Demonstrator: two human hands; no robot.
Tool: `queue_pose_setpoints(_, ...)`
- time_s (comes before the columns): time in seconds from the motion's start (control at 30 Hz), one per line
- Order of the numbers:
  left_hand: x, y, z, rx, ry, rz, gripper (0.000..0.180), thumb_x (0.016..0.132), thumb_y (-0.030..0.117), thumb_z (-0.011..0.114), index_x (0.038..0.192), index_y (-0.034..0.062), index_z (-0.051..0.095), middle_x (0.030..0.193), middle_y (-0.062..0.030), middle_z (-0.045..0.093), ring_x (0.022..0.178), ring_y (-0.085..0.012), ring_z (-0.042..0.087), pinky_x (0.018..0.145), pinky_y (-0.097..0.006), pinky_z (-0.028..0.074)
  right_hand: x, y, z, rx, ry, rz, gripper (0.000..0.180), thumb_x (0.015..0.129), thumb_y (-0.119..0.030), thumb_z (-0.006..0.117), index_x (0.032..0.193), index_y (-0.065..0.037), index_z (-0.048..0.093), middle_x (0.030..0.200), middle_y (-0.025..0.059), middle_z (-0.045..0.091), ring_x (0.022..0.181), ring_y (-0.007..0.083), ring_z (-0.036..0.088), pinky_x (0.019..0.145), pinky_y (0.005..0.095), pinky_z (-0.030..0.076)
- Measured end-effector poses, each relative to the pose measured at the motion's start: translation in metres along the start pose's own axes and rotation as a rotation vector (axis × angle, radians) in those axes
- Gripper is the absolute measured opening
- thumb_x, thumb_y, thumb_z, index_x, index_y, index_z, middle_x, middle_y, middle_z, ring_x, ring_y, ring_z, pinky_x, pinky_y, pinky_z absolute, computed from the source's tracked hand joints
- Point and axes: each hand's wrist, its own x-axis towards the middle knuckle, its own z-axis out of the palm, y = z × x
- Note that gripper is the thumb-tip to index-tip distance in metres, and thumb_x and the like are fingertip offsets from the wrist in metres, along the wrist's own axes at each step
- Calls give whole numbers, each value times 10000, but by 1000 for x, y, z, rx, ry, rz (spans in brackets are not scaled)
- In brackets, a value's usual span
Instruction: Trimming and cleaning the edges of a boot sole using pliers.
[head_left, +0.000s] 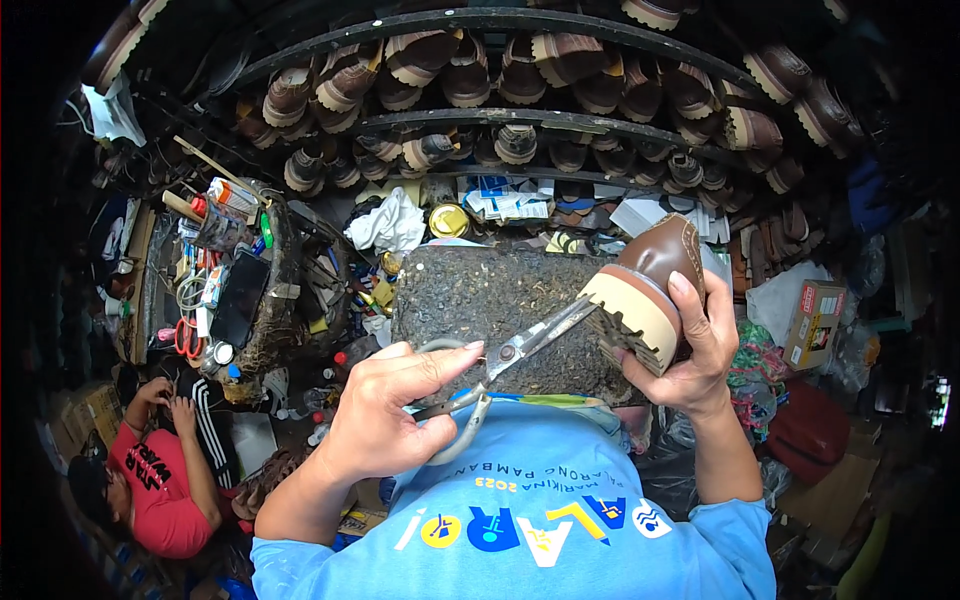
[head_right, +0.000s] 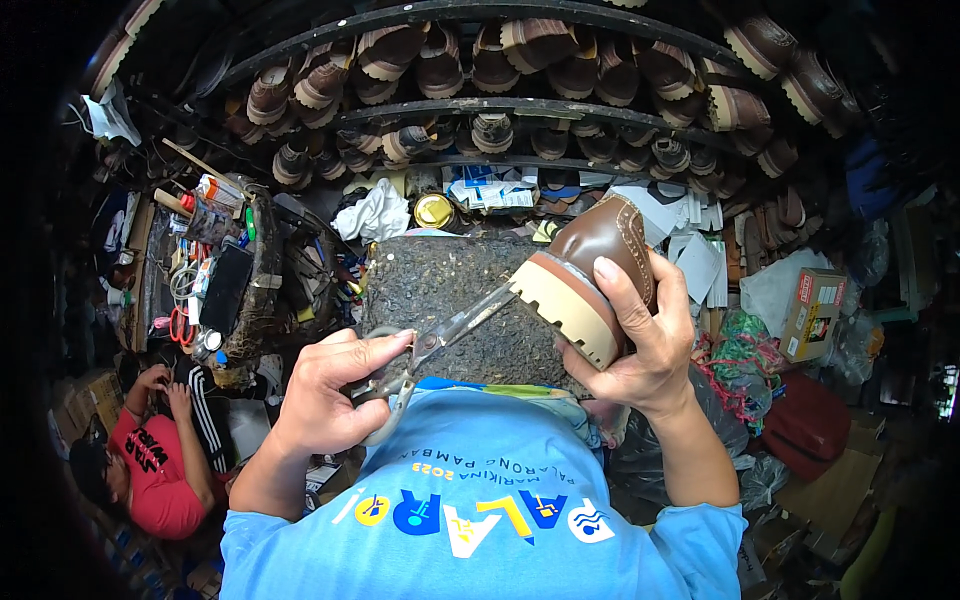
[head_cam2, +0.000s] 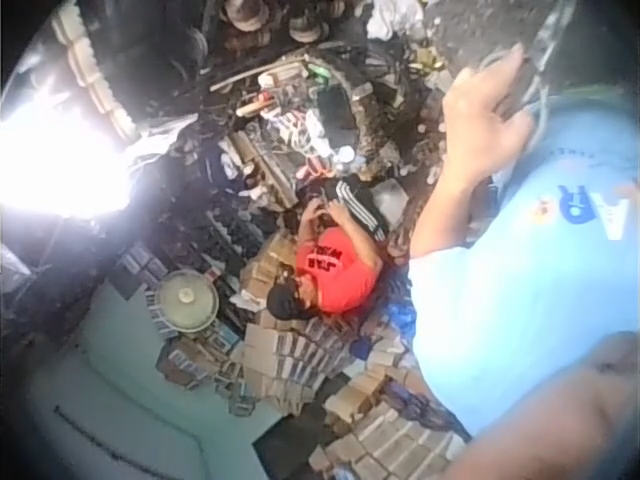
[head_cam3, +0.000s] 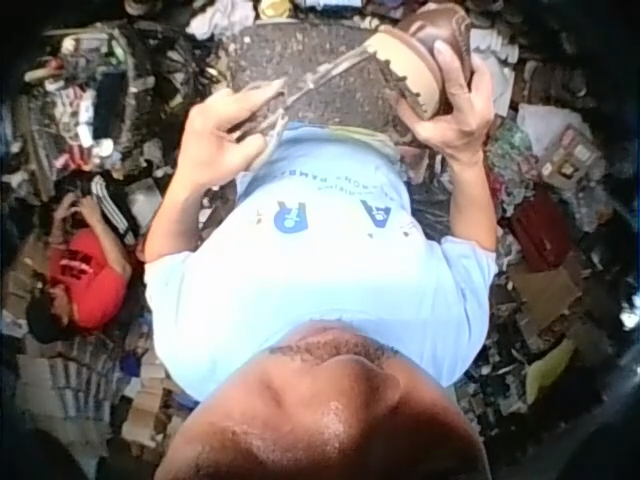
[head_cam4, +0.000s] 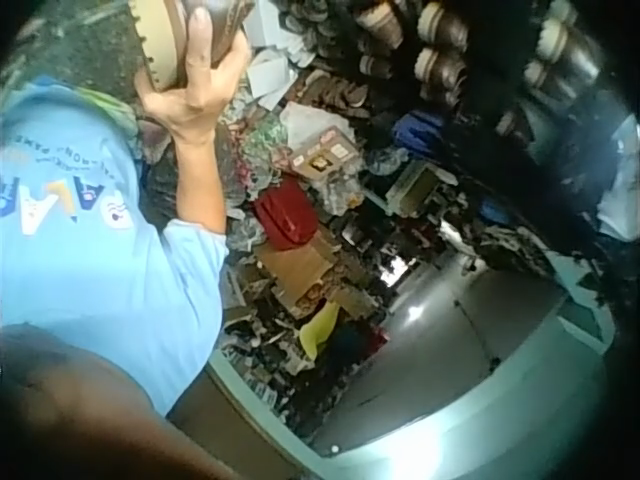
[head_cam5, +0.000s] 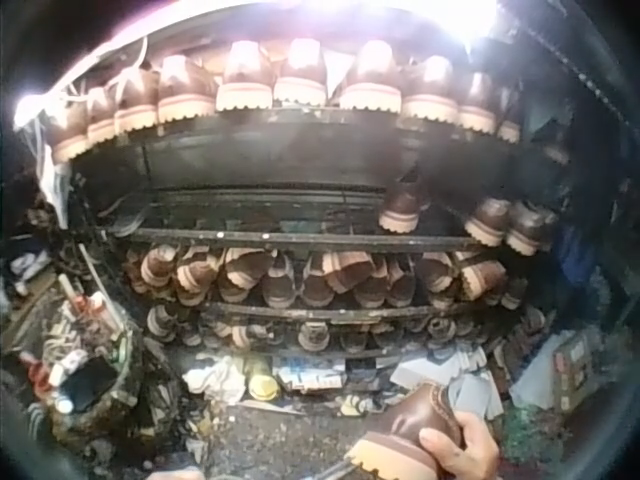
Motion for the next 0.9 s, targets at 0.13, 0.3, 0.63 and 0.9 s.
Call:
queue_pose_setpoints(0.13,1,1,5,302,138,146,677,603,-21,699,1273,61,750,1126,-132,786,717,-237,630,663,-348,476,2,-1,0,-14,-11,0,877,553,-178,916,1392,-126,668,1276,265,618,1103,394,661,903,460,589)
queue_pose_setpoints(0.3,0,4,3,511,227,248,683,569,-45,691,1238,73,762,1121,-131,786,661,-230,572,630,-358,463,2,-3,0,-34,-23,4,849,554,-178,919,1367,-124,682,1271,263,618,1094,393,662,891,457,594)
queue_pose_setpoints(0.63,2,-2,-14,282,77,144,684,601,-27,711,1273,95,755,1159,-87,787,631,-211,544,634,-329,487,-4,9,4,-14,20,-56,895,530,-182,919,1391,-173,674,1292,278,608,1102,405,660,878,462,604)
queue_pose_setpoints(0.9,-25,-62,24,535,-23,-73,446,725,52,780,1170,52,770,1082,-124,769,855,-301,690,788,-420,566,-6,15,4,34,-21,-99,946,492,-189,927,1401,-236,671,1347,298,571,1124,418,664,881,460,612)
